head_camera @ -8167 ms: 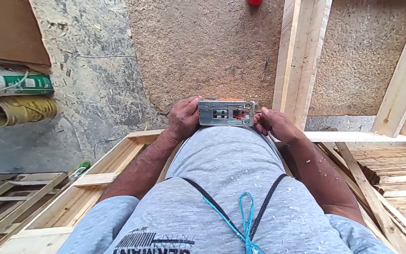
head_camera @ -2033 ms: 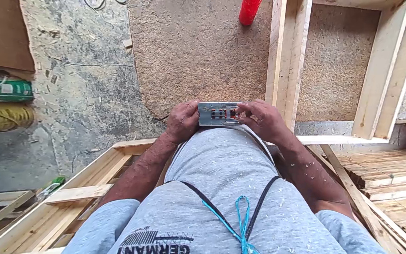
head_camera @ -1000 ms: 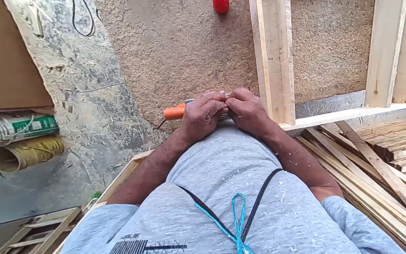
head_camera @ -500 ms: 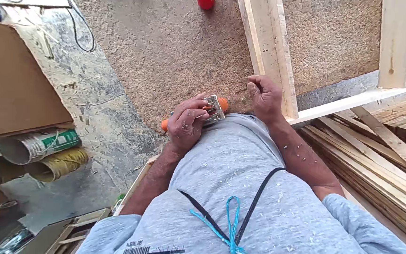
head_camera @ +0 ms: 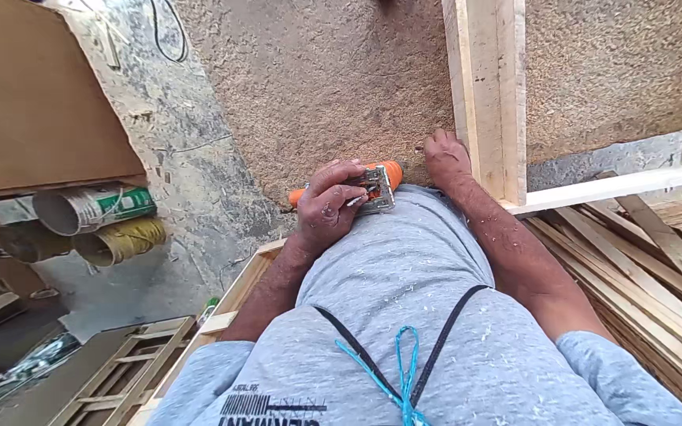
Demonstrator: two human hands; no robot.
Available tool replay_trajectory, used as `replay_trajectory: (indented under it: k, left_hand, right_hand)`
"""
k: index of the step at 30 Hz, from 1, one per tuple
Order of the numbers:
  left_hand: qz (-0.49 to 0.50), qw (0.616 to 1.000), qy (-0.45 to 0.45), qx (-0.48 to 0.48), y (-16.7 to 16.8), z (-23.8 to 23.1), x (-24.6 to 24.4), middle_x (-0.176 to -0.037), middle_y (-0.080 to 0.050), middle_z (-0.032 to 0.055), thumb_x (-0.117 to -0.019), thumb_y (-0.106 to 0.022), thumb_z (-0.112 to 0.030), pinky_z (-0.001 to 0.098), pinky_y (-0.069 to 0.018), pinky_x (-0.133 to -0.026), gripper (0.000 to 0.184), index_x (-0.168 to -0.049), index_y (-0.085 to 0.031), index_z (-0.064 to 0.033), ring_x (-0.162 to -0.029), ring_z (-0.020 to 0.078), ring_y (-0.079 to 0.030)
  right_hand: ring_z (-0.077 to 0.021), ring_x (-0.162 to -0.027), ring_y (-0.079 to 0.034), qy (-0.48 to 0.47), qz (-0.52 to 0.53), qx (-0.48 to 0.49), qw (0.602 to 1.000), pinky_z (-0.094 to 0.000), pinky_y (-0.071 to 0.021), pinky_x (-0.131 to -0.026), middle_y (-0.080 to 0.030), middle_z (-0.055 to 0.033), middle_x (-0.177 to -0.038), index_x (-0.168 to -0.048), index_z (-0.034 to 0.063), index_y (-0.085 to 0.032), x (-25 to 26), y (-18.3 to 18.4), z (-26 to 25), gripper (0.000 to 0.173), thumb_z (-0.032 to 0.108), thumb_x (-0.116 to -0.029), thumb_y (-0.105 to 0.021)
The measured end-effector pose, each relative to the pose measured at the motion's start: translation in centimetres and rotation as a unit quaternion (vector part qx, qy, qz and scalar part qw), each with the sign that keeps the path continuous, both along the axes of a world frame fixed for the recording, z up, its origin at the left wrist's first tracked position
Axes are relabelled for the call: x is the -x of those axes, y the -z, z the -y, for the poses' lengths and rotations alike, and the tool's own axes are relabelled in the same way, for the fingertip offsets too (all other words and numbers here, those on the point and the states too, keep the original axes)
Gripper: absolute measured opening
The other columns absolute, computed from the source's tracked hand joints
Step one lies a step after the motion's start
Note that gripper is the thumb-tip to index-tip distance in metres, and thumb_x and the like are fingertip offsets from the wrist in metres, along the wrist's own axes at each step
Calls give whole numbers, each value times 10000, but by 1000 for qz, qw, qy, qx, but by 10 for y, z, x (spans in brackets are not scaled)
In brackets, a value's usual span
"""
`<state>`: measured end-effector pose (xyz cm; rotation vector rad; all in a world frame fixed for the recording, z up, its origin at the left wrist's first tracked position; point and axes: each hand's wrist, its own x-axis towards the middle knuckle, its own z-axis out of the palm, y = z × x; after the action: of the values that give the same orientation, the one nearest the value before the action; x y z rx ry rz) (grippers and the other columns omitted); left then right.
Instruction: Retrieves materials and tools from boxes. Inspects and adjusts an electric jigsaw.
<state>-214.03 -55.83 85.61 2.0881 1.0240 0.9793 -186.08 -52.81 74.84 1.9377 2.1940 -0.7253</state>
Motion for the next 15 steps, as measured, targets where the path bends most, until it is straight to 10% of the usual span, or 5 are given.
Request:
replay_trajectory:
  k: [6, 10, 15]
  left_hand:
    - [-30, 999, 3, 15, -3, 1, 0, -1319, -664, 172, -972, -723, -219, 475, -493, -1110, 164, -965, -740, -56, -1300, 282, -598]
    - [-64, 998, 12, 19, -8, -7, -3, -1365, -641, 184, -880, -788, -504, 498, -494, -1093, 525, -1116, -699, -42, -1287, 296, -606]
    - [-115, 993, 4, 30, -11, -13, -11, -1339, -671, 144, -837, -794, -553, 472, -489, -1080, 788, -1376, -589, -17, -1236, 265, -634]
  right_hand:
    - [-330, -905, -688, 61, -182, 6, 981, -521, -572, -767, -673, -179, -970, -1035, 0, -661, -3, -53, 6, 213, 179, -999, -550]
    - [-174, -701, -703, 207, -489, 136, 837, -381, -641, -659, -701, -63, -880, -1384, 67, -540, -6, -93, 17, 457, 61, -942, -655]
    - [-206, -698, -724, 257, -642, 113, 714, -403, -658, -669, -723, -64, -873, -1409, 132, -517, 13, -96, 28, 529, -32, -921, -637]
